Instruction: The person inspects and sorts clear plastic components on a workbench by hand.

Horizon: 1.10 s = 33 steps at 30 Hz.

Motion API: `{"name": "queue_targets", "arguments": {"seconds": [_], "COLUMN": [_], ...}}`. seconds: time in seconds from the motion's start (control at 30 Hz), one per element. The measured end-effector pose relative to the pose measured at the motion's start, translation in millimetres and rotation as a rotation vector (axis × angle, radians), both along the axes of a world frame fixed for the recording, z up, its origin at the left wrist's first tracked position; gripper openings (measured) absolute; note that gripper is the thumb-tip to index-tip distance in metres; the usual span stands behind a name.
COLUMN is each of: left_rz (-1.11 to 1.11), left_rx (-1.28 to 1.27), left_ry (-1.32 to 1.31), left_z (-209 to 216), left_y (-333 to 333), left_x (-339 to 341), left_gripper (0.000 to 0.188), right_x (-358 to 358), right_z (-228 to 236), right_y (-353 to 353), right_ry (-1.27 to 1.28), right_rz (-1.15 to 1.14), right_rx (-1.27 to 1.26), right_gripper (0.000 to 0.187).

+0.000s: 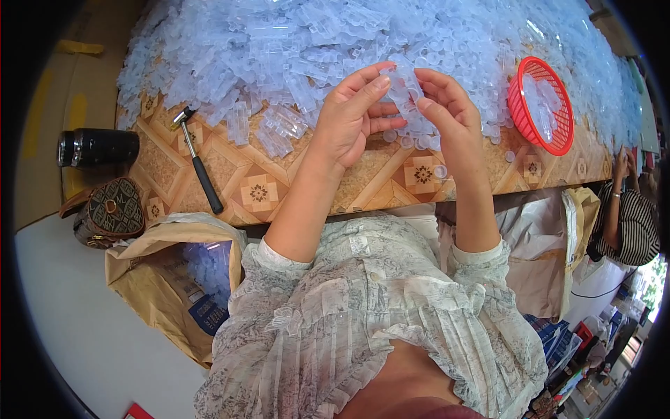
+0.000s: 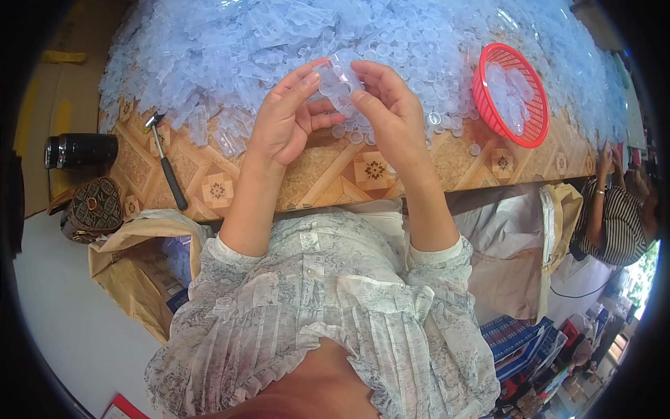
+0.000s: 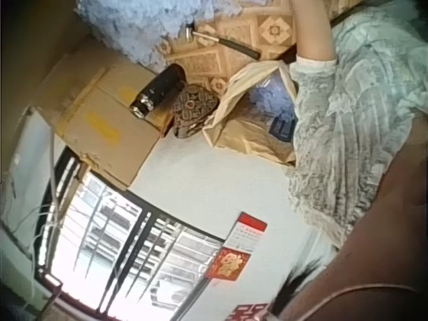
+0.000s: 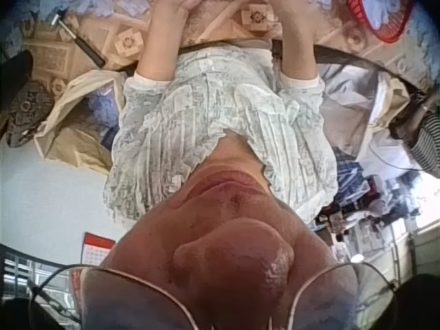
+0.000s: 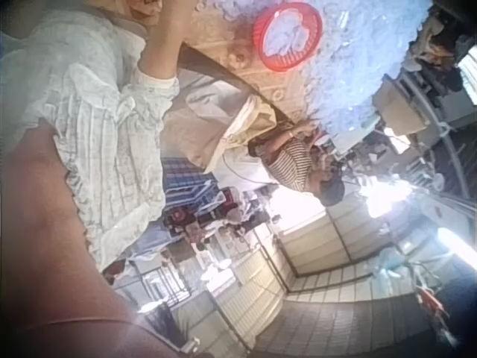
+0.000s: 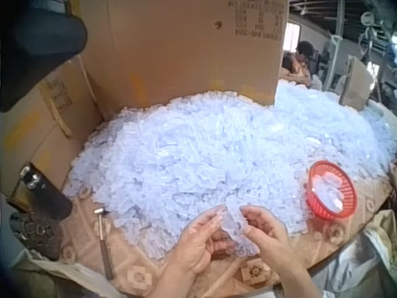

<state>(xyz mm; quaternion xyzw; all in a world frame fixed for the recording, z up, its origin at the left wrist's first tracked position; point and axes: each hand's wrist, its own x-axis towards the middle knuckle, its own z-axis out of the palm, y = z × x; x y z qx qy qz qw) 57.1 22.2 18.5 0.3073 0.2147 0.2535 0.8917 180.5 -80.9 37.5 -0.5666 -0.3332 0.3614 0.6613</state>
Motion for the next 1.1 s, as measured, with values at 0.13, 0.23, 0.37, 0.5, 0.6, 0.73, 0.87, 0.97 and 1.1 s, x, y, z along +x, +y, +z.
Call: {"name": "queue_targets", "arguments": {"seconds": [0.13, 0.23, 0.37, 0.5, 0.6, 0.73, 0.87, 0.97, 1.1], "left_rz": [-0.008, 0.019, 0.181, 0.495, 0.571, 0.324, 0.287, 0.416, 0.571], "left_rx": [0.022, 0.117, 0.713, 1.429, 1.505, 1.510, 1.482, 1.427, 1.168], "left_ry": [0.015, 0.117, 0.394, 0.703, 0.902, 1.369, 1.329, 1.141, 0.767], "left_z": [2.8, 5.5, 16.1, 30.1, 35.3, 44.9, 41.4, 31.2, 42.5], "left_y": [1.4, -2.5, 7.8, 32.2, 75.2, 96.7, 102.9, 108.6, 87.5], "left_x": [-2.1, -7.0, -9.9, -6.0, -0.2, 6.8, 11.9, 2.7, -6.9], "left_gripper": [0.033, 0.034, 0.036, 0.038, 0.038, 0.040, 0.042, 0.040, 0.037], "right_x": [-4.7, -5.7, 2.2, -0.2, -3.9, -6.8, -12.9, -12.9, -12.0], "right_z": [2.1, 2.3, 4.0, 8.5, 5.9, -0.3, 1.3, 1.8, 2.9], "right_y": [4.3, 2.6, 2.2, 0.8, 2.7, 4.8, 8.2, 9.0, 11.2], "right_ry": [-0.176, -0.023, 0.059, 0.099, 0.081, 0.114, 0.169, 0.177, 0.220], "right_rz": [-0.046, -0.017, -0.089, -0.095, -0.089, -0.057, -0.014, -0.005, -0.040], "right_rx": [-0.098, -0.068, 0.062, 0.048, 0.014, 0.012, 0.040, 0.071, 0.114], "right_gripper": [0.036, 0.036, 0.039, 0.040, 0.042, 0.044, 0.046, 0.047, 0.049]}}
